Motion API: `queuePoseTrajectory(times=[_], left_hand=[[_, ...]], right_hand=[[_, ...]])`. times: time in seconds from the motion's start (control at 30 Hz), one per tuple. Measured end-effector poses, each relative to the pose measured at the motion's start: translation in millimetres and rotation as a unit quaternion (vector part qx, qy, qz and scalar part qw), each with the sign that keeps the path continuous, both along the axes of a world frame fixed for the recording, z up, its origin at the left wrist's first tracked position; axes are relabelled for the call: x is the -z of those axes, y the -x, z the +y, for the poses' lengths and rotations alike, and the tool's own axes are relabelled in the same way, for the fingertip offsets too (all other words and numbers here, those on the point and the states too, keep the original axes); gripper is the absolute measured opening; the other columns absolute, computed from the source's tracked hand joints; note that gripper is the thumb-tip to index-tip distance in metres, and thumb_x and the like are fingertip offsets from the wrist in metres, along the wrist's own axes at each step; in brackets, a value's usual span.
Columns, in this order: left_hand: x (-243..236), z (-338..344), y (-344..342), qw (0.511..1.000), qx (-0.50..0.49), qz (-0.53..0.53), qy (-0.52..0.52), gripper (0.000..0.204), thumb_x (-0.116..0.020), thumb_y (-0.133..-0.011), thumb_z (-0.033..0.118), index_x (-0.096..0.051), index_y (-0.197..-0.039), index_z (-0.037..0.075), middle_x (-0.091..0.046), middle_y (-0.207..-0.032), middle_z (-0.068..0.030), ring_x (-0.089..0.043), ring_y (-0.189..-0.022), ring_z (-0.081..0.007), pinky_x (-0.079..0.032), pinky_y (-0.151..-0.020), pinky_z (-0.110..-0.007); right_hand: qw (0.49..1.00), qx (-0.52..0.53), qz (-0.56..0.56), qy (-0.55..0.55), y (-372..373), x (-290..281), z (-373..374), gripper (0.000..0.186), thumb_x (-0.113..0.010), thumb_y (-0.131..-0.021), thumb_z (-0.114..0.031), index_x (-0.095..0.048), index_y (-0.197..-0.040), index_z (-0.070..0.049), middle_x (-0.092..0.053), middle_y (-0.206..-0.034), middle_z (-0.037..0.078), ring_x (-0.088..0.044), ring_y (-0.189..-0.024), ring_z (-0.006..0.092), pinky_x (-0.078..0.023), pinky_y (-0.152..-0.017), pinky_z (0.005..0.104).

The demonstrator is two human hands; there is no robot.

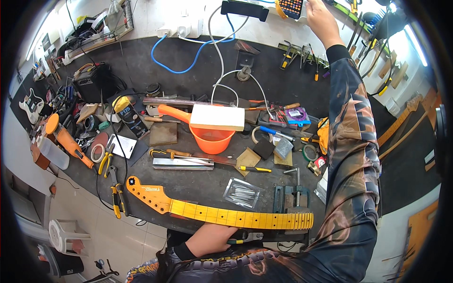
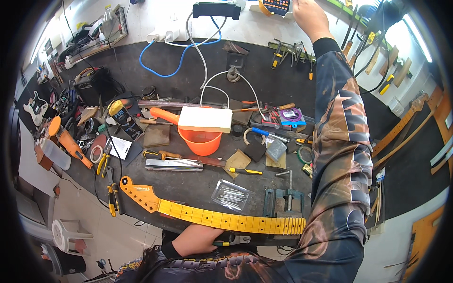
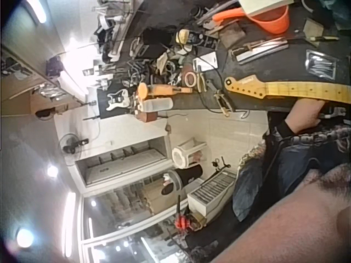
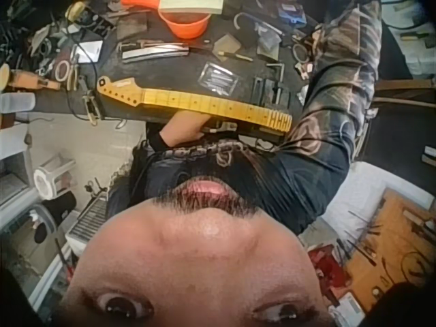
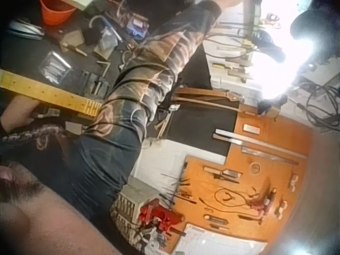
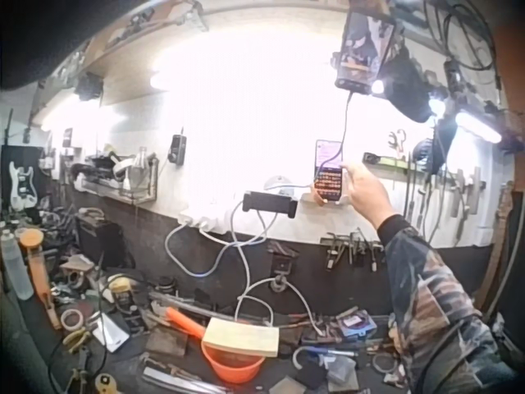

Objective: The person trims pieces of fret wire using a pair of cutters and checks their length against a guitar neck held in a vise. They pick up individual fret wires from a plastic container, cut them, and set them aside while occasionally handling a smartphone.

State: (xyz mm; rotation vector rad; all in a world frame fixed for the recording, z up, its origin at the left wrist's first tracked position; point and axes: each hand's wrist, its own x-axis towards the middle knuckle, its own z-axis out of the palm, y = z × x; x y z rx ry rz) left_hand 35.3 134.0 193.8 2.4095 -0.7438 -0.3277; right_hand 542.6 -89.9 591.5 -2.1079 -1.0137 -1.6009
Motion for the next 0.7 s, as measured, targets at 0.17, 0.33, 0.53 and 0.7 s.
queuePoseTrajectory(times=[0.17, 0.33, 0.53, 0.7], left_hand=[[-5, -1, 0, 0.999, -0.013, -0.038, 0.023, 0.064, -0.085, -0.08, 0.01, -0.067, -0.142, 0.002, -0.073, -0.138, -0.0207, -0.07, -0.129, -0.0426, -0.059, -0.108, -0.05], [-1, 0, 0, 0.999, 0.005, 0.029, -0.012, 0.074, -0.089, -0.081, 0.018, -0.064, -0.149, 0.001, -0.069, -0.147, -0.0224, -0.064, -0.139, -0.0443, -0.052, -0.118, -0.052], [-3, 0, 1, 1.0, -0.003, 0.023, -0.005, 0.073, -0.09, -0.08, 0.018, -0.066, -0.146, 0.001, -0.069, -0.147, -0.0228, -0.065, -0.139, -0.0445, -0.052, -0.118, -0.052], [0, 0, 2, 0.999, -0.008, -0.031, 0.016, 0.06, -0.085, -0.08, 0.011, -0.069, -0.138, 0.001, -0.075, -0.133, -0.0207, -0.071, -0.127, -0.0429, -0.059, -0.107, -0.05]], right_hand=[[1.0, 0.002, -0.005, 0.0, -1, 4, -1, 0.035, -0.055, -0.11, -0.011, -0.07, -0.14, -0.001, -0.073, -0.134, 0.029, -0.071, -0.126, 0.0466, -0.057, -0.107, 0.0493], [1.0, -0.004, 0.014, -0.005, -1, 7, 0, 0.034, -0.054, -0.112, -0.013, -0.069, -0.141, -0.001, -0.072, -0.133, 0.03, -0.071, -0.124, 0.0475, -0.057, -0.106, 0.0507], [1.0, 0.008, 0.011, -0.006, -7, 12, 3, 0.035, -0.054, -0.114, -0.016, -0.066, -0.143, -0.001, -0.072, -0.13, 0.03, -0.071, -0.121, 0.0479, -0.057, -0.103, 0.0523], [0.963, 0.125, -0.188, 0.149, -28, 15, -13, 0.029, -0.057, -0.105, -0.008, -0.069, -0.125, 0.01, -0.07, -0.129, 0.031, -0.071, -0.114, 0.0478, -0.059, -0.101, 0.0509]])
